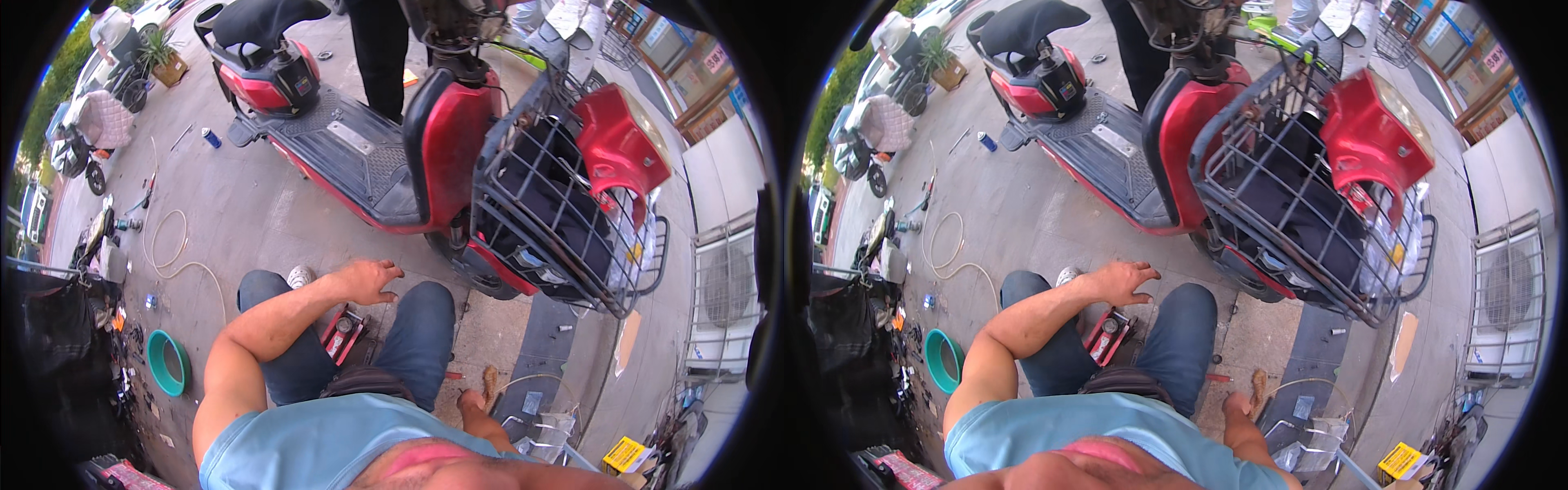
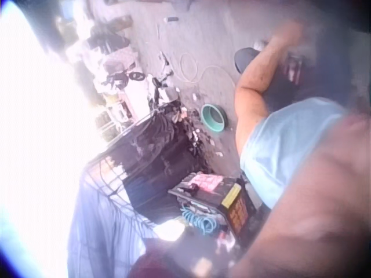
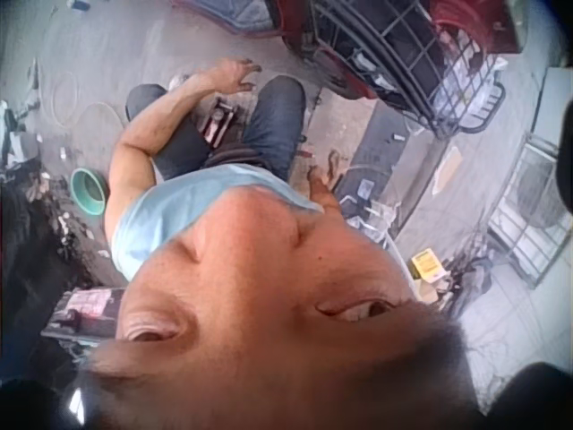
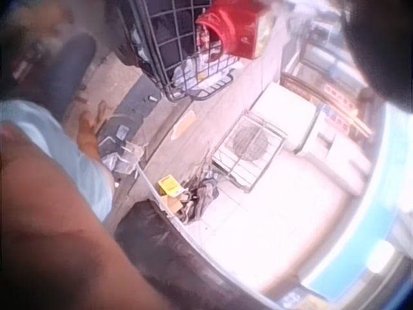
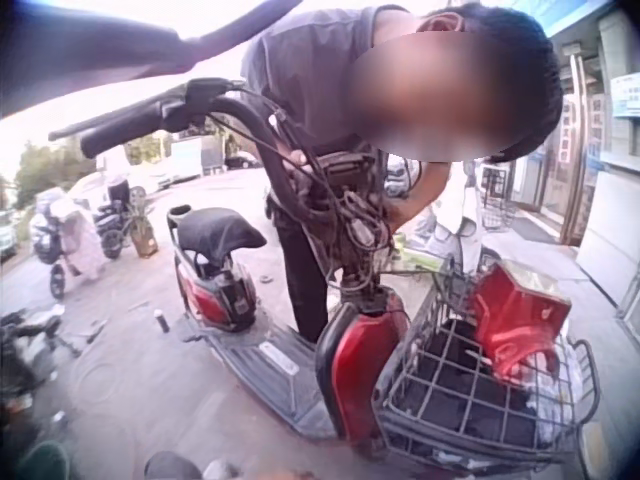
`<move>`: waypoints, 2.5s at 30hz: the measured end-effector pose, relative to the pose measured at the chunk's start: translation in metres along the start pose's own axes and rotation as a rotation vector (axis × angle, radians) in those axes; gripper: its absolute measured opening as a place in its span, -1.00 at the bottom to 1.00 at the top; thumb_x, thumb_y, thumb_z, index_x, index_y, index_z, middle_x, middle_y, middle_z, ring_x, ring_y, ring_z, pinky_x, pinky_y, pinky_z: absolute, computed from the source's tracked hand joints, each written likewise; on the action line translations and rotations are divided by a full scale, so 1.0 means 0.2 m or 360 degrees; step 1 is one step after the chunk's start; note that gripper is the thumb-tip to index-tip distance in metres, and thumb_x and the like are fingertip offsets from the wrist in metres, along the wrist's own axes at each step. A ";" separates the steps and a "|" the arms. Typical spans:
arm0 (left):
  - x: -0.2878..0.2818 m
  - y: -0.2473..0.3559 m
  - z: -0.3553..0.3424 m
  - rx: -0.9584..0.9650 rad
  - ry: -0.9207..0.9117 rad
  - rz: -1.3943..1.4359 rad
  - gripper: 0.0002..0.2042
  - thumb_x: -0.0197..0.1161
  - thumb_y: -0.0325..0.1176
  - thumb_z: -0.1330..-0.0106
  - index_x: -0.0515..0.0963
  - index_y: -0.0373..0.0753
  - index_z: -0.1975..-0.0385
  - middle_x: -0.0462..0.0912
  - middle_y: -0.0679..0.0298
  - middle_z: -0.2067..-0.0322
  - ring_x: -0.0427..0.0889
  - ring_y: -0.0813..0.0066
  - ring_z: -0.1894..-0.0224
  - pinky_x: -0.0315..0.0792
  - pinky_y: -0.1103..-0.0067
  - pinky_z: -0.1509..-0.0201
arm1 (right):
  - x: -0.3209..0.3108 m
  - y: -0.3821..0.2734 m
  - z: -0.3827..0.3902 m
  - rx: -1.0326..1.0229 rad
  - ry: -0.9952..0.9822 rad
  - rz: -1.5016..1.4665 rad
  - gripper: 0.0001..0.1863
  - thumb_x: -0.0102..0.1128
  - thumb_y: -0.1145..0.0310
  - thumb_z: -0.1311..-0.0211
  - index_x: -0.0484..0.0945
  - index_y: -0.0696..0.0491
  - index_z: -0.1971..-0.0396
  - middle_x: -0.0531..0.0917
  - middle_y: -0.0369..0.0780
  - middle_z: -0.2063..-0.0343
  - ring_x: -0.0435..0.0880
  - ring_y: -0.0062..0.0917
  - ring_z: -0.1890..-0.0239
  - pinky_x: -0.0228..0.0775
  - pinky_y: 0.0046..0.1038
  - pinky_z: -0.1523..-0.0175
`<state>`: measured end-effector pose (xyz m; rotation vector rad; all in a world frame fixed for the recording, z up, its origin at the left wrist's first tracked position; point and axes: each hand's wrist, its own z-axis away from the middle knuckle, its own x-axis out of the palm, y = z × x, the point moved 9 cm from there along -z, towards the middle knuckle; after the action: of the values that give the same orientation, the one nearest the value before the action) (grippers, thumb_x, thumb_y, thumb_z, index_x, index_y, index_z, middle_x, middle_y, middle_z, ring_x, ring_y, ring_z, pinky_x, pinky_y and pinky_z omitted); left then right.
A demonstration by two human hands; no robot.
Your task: The person uses a cordless impact driver to remove and install screws on the front fairing and handlebar area of a red scooter. They work alongside another person who assists with holding parts and adjusting the handlebars.
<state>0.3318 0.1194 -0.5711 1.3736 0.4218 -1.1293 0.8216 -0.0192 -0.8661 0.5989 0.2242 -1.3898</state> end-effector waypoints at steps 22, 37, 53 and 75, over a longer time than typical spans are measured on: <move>-1.89 -0.26 1.65 -0.1679 0.2077 -0.0796 -0.52 0.25 0.04 -0.30 0.51 -0.25 0.01 0.71 0.06 0.30 0.71 0.08 0.20 0.56 0.24 0.07 | -0.11 -0.18 -0.11 -0.0258 0.0026 0.0217 -0.65 0.15 0.25 -0.25 0.69 0.03 0.03 0.66 -0.08 -0.05 0.63 -0.25 -0.15 0.50 -0.23 -0.18; -1.30 -0.29 1.06 -0.1153 0.1129 -0.0244 -0.59 0.38 -0.04 -0.22 0.55 -0.16 0.06 0.64 0.10 0.51 0.66 0.12 0.39 0.51 0.25 0.27 | -0.17 -0.24 -0.13 -0.0266 0.0071 0.0206 -0.66 0.13 0.26 -0.23 0.69 0.07 0.07 0.66 0.01 -0.02 0.64 -0.17 -0.11 0.51 -0.21 -0.14; -0.50 -0.49 0.51 -0.0536 0.0554 0.0002 -0.44 0.34 -0.10 -0.25 0.43 -0.26 -0.17 0.61 0.02 0.04 0.65 0.02 0.03 0.53 0.24 -0.04 | -0.71 -0.34 0.11 -0.0533 0.0546 -0.0487 -0.67 0.10 0.34 -0.21 0.65 0.16 0.10 0.68 0.11 0.12 0.65 -0.02 0.01 0.49 -0.19 -0.06; -0.50 -0.13 0.36 0.0016 0.0766 0.0893 -0.36 0.44 0.04 -0.13 0.46 -0.24 -0.11 0.62 0.12 0.25 0.62 0.26 0.19 0.48 0.40 0.05 | -1.76 -1.23 0.85 -0.1547 0.0612 -0.2490 -0.69 -0.05 0.28 -0.49 0.55 0.15 0.00 0.58 -0.26 0.32 0.47 -0.71 0.64 0.21 -0.65 0.56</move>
<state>0.2401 0.0967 -0.4887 1.6375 0.3362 -0.3388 0.4858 0.1774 -0.6167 -0.3127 1.8448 -2.2726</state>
